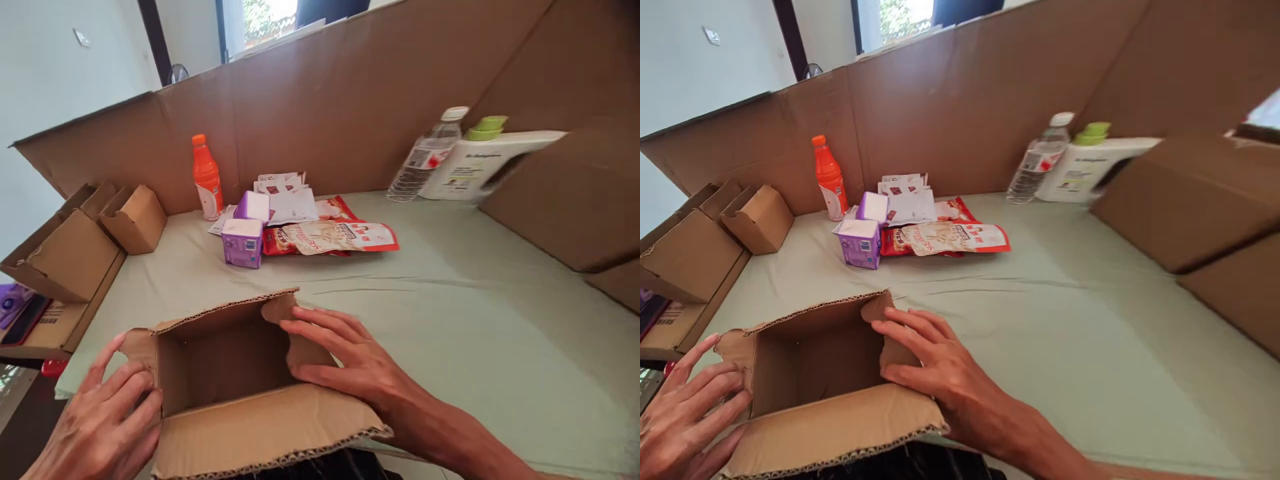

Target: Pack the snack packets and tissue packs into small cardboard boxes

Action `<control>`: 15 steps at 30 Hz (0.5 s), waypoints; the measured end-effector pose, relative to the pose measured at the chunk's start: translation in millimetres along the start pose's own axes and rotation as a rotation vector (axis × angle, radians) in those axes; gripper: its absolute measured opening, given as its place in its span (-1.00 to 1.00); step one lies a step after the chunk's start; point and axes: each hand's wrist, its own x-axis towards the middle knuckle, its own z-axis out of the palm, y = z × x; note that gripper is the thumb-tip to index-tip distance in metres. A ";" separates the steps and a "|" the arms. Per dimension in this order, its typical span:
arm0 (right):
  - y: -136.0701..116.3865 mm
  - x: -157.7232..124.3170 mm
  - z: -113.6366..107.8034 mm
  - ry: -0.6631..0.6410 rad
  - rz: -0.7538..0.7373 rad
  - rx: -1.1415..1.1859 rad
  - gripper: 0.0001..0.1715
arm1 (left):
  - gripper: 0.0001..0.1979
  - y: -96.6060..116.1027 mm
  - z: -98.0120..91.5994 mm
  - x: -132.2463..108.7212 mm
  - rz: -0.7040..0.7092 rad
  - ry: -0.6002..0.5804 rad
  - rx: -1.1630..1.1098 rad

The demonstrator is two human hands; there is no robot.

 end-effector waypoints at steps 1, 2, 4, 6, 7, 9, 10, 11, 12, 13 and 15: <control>0.2 -1.4 -0.2 -0.007 0.014 0.006 -0.52 | -0.81 3.3 -0.7 -0.9 -0.010 -0.007 0.009; 0.1 -1.3 -0.6 -0.026 0.019 0.015 -0.43 | -0.82 6.3 0.2 -2.6 -0.021 -0.003 0.010; -1.4 3.4 -2.0 -0.073 -0.022 0.037 -0.26 | -0.78 10.8 6.0 -7.4 -0.048 0.054 0.002; -4.9 12.4 -3.7 -0.142 -0.088 0.056 -0.19 | -0.73 12.6 15.4 -12.4 -0.057 0.080 -0.011; -7.3 17.4 -4.5 -0.185 -0.119 0.068 -0.18 | -0.71 12.3 20.8 -14.4 -0.051 0.079 -0.016; -12.2 26.0 -5.4 -0.263 -0.140 0.087 -0.16 | -0.70 10.1 31.3 -16.9 -0.053 0.084 -0.026; -14.2 28.9 -5.7 -0.288 -0.133 0.095 -0.18 | -0.71 8.5 36.3 -17.4 -0.069 0.106 -0.036; -15.4 30.7 -6.2 -0.287 -0.125 0.101 -0.21 | -0.71 7.0 40.7 -17.5 -0.087 0.144 -0.051; -15.9 31.2 -7.2 -0.272 -0.112 0.105 -0.26 | -0.70 5.8 44.7 -17.5 -0.104 0.181 -0.068; -15.6 30.6 -8.9 -0.252 -0.100 0.107 -0.31 | -0.69 4.9 48.1 -17.5 -0.118 0.213 -0.084; -13.0 25.2 -14.3 -0.225 -0.089 0.106 -0.37 | -0.69 4.1 52.7 -18.0 -0.134 0.248 -0.111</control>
